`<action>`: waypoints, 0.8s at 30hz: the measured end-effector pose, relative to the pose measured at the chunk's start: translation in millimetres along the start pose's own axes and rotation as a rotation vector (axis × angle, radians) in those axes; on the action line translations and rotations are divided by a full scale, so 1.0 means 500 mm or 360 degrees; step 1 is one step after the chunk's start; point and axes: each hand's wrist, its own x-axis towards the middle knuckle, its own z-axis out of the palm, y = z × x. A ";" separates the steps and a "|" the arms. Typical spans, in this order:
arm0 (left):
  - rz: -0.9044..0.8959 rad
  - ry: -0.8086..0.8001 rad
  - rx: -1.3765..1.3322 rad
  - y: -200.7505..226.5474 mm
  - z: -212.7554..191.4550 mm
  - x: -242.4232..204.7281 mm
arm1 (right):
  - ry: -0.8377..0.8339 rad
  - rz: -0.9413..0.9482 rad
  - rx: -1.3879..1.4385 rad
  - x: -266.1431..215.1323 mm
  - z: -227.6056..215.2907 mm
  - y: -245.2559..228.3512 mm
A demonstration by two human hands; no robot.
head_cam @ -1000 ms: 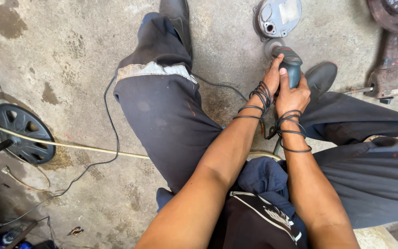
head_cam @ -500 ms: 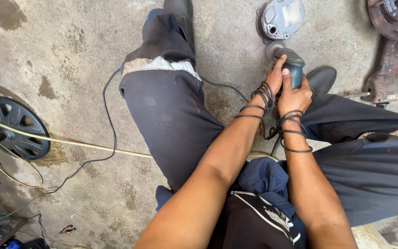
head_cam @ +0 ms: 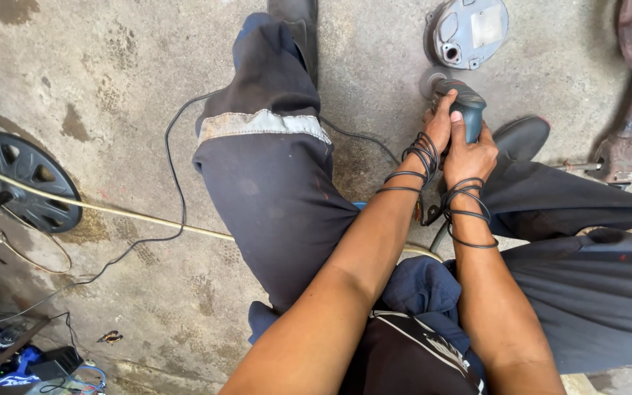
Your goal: Polishing a circular metal component using a power grinder with a brush attachment.
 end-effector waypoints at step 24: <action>0.0115 -0.0202 0.0065 -0.019 0.015 -0.063 | 0.0199 -0.0091 0.0052 -0.062 -0.059 -0.003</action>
